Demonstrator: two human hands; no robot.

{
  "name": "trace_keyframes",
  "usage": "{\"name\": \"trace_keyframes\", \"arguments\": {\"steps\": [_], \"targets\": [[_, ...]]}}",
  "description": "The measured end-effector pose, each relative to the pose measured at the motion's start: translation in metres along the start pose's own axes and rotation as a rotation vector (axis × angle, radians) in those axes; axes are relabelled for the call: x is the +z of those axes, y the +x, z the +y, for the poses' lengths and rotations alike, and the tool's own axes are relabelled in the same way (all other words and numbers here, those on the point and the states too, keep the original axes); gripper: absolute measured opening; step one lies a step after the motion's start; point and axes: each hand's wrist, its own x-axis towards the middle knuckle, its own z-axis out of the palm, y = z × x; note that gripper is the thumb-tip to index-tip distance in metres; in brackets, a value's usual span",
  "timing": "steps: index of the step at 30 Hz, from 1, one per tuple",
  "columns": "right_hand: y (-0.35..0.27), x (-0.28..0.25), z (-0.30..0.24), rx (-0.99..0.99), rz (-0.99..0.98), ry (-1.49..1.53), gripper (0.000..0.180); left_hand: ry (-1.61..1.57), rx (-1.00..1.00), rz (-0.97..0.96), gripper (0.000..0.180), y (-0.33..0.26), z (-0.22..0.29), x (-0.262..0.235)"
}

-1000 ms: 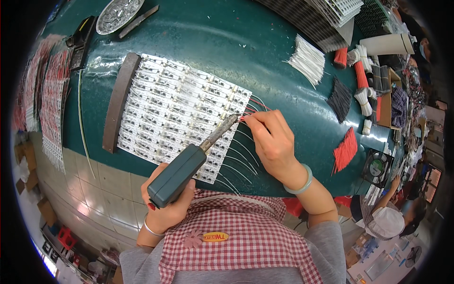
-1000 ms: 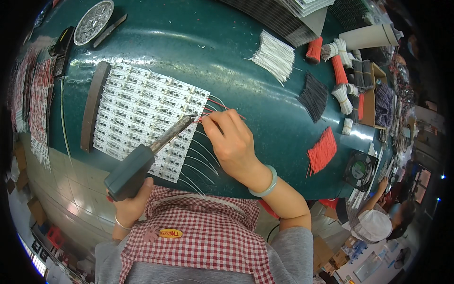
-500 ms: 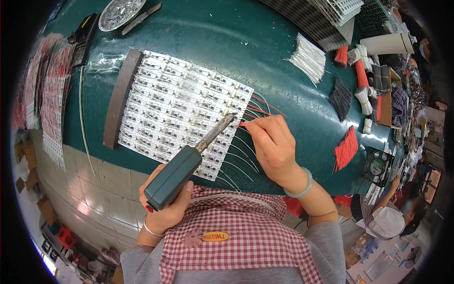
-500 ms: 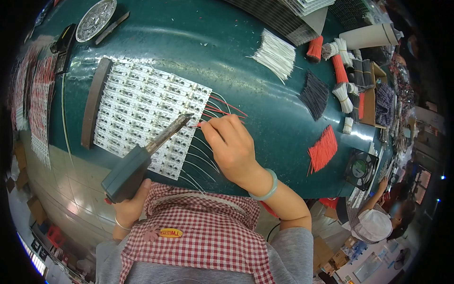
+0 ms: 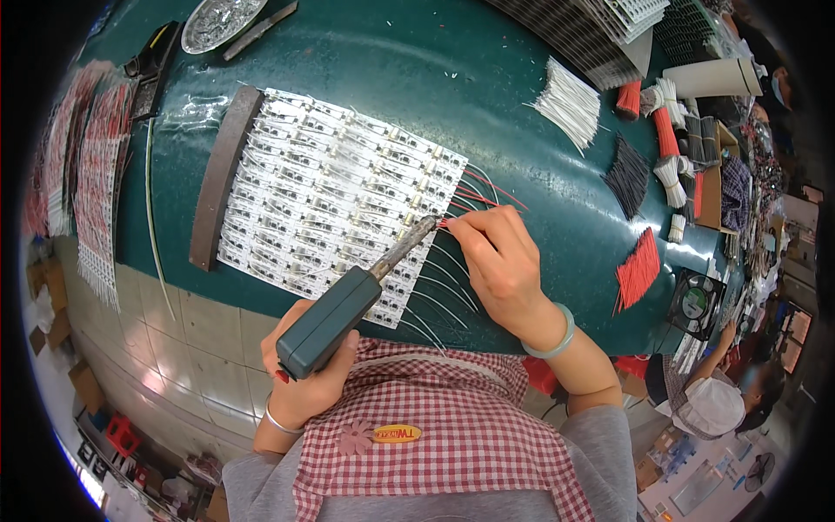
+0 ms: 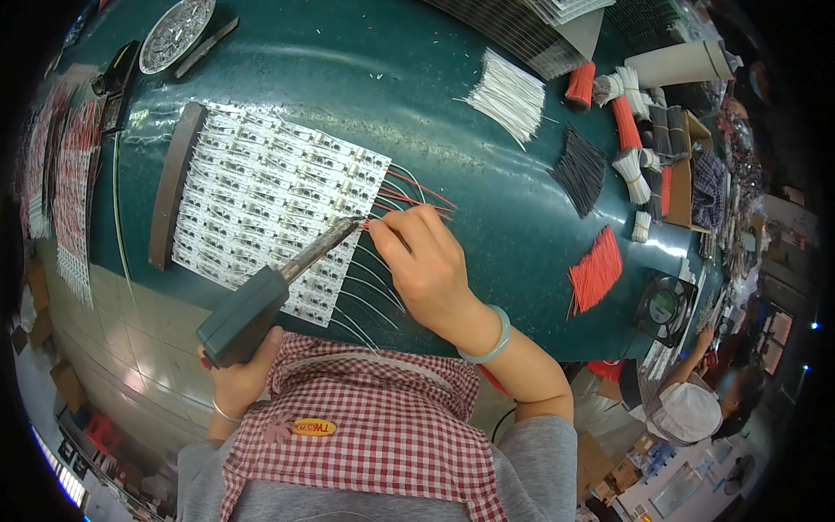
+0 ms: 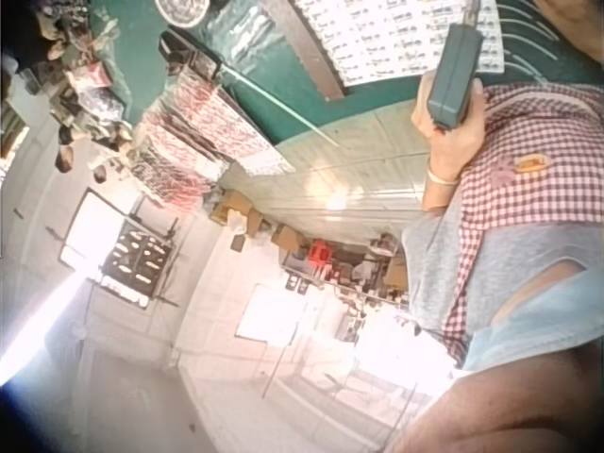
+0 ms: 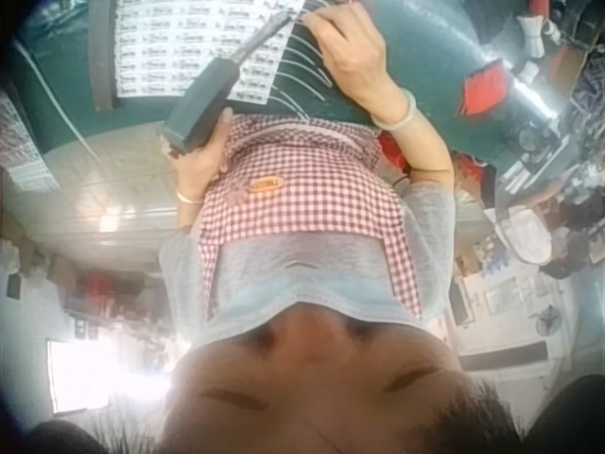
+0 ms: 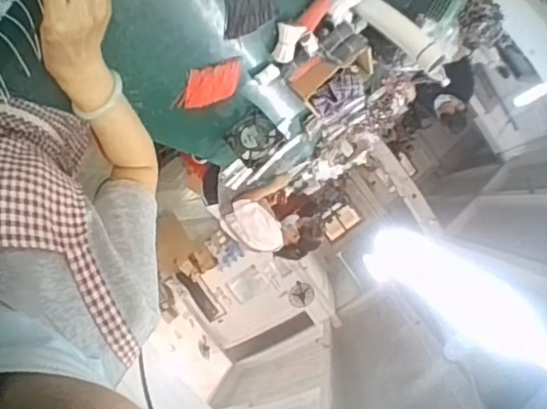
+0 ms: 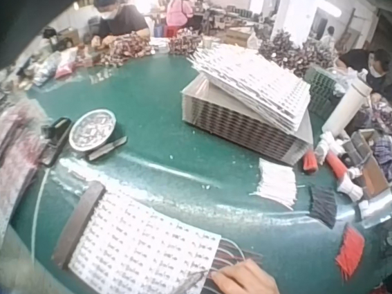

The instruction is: Gluing wires onto electrical component panels using a hot glue gun in an assembly line setting.

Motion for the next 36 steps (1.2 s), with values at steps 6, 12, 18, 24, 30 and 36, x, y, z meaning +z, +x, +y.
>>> {"name": "trace_keyframes", "arguments": {"steps": [6,12,18,24,30,36], "targets": [[0.001,0.000,-0.001,-0.001,-0.017,-0.012,0.032,0.010,0.019,0.020,0.020,0.000,0.000,0.001],[0.000,0.001,-0.001,0.004,-0.007,-0.023,0.032,-0.049,-0.020,0.061,0.022,-0.009,-0.010,0.001],[0.000,0.000,-0.003,-0.004,0.025,-0.033,0.031,-0.092,-0.069,0.097,0.025,-0.015,-0.013,0.001],[-0.003,-0.003,-0.013,-0.024,0.043,0.006,0.031,-0.076,-0.064,0.084,0.026,-0.018,-0.011,-0.003],[-0.007,0.001,-0.012,-0.009,0.006,0.021,0.032,-0.055,-0.062,0.028,0.025,-0.017,-0.009,-0.007],[-0.009,0.002,-0.012,-0.011,-0.009,0.013,0.033,-0.073,-0.057,0.018,0.025,-0.018,-0.009,-0.006]]}}
